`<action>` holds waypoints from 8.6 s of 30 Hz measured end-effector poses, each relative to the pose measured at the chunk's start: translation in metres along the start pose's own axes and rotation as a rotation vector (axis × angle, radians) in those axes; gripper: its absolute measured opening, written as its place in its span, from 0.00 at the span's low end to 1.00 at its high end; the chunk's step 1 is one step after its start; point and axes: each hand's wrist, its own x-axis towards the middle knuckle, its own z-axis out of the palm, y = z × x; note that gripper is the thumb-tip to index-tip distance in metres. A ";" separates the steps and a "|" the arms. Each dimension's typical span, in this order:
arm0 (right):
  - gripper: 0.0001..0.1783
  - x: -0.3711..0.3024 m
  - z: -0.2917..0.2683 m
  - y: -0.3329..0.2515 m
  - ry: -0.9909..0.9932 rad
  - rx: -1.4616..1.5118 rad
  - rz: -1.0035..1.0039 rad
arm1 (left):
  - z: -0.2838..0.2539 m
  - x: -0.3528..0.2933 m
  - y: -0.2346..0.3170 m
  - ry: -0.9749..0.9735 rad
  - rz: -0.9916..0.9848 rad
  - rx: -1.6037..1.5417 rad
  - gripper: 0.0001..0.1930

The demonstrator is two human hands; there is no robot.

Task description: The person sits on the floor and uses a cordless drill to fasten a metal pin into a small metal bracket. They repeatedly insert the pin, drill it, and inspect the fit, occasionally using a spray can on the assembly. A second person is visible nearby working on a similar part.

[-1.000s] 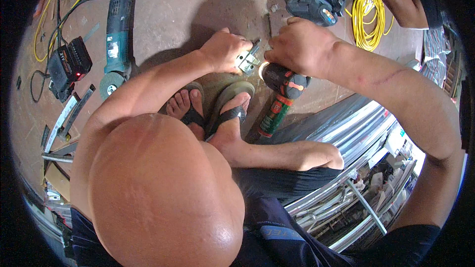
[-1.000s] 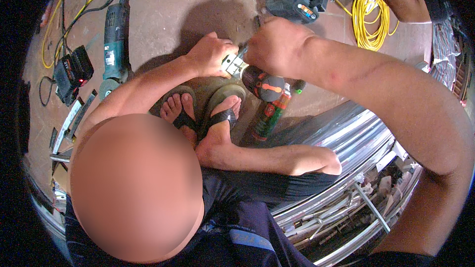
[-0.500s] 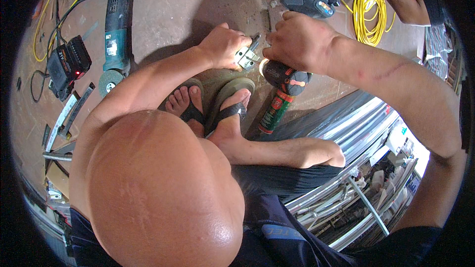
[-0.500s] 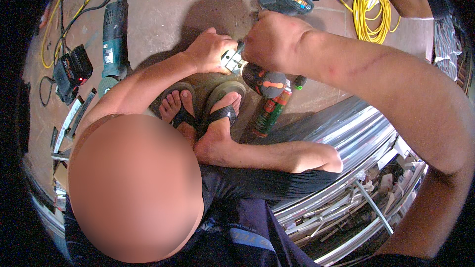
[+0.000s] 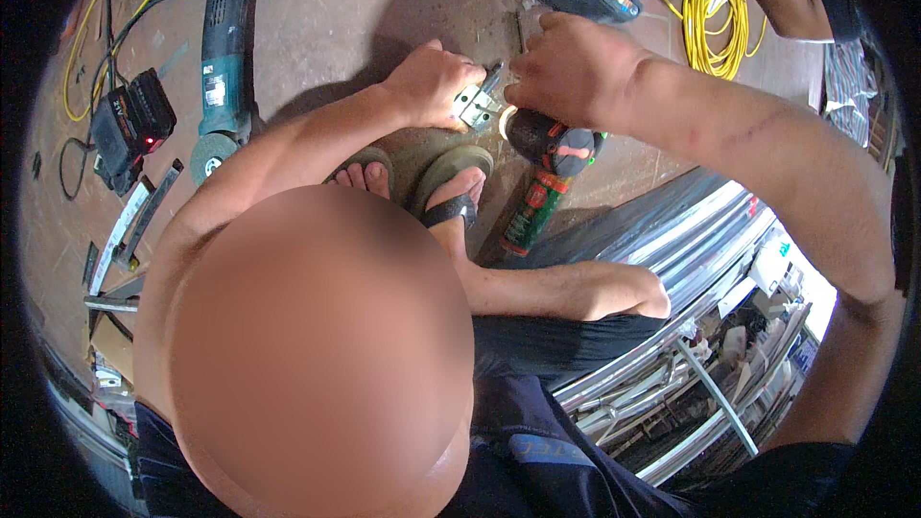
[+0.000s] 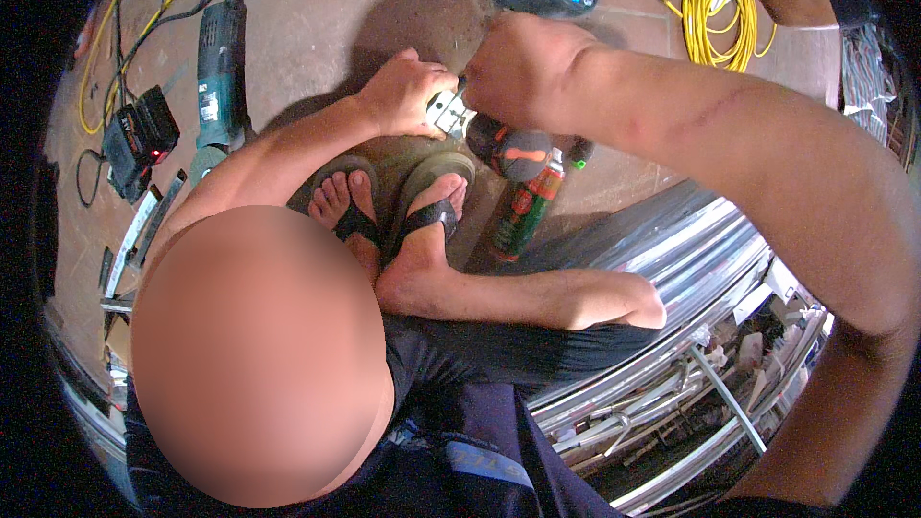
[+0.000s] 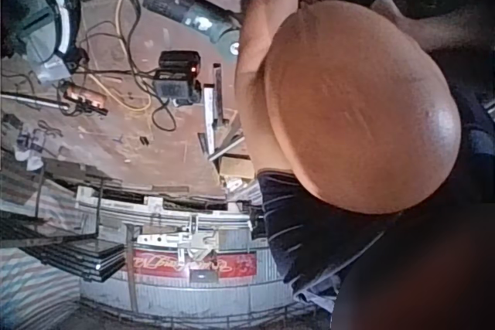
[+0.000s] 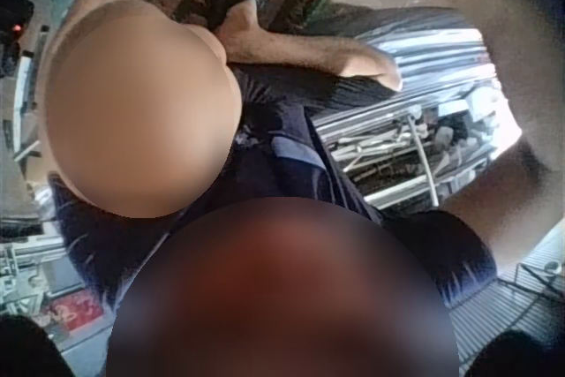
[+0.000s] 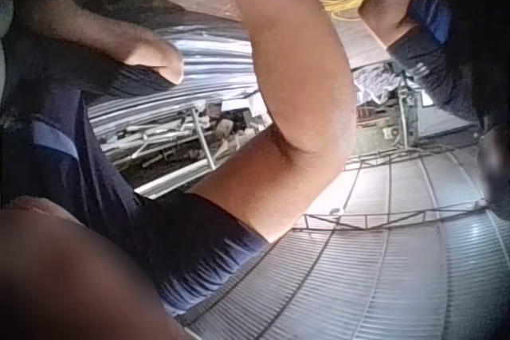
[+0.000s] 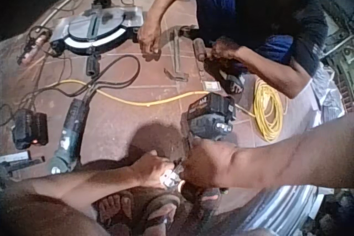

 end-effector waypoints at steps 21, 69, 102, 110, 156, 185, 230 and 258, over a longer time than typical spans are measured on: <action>0.09 0.001 0.006 0.005 0.021 -0.025 0.007 | -0.001 0.000 -0.001 -0.008 -0.001 0.005 0.33; 0.06 0.001 0.004 0.002 0.125 -0.080 0.010 | 0.000 0.001 -0.002 0.001 0.005 0.001 0.35; 0.08 -0.003 0.014 0.003 0.307 0.004 -0.022 | 0.003 0.000 -0.004 0.079 0.029 -0.010 0.32; 0.07 -0.001 0.012 0.004 0.281 -0.001 -0.018 | 0.003 0.002 -0.005 0.026 0.006 -0.026 0.33; 0.08 -0.002 0.019 0.012 0.230 0.004 -0.031 | 0.002 0.001 0.000 0.070 -0.001 -0.042 0.30; 0.12 -0.006 0.023 0.012 0.168 0.056 0.029 | 0.003 0.001 0.000 0.082 -0.025 -0.037 0.29; 0.08 -0.001 0.018 0.003 0.206 0.013 0.064 | 0.007 0.001 0.000 0.101 -0.025 -0.018 0.31; 0.24 -0.030 0.053 -0.045 0.273 0.587 0.311 | 0.016 -0.011 0.006 0.098 -0.052 -0.054 0.32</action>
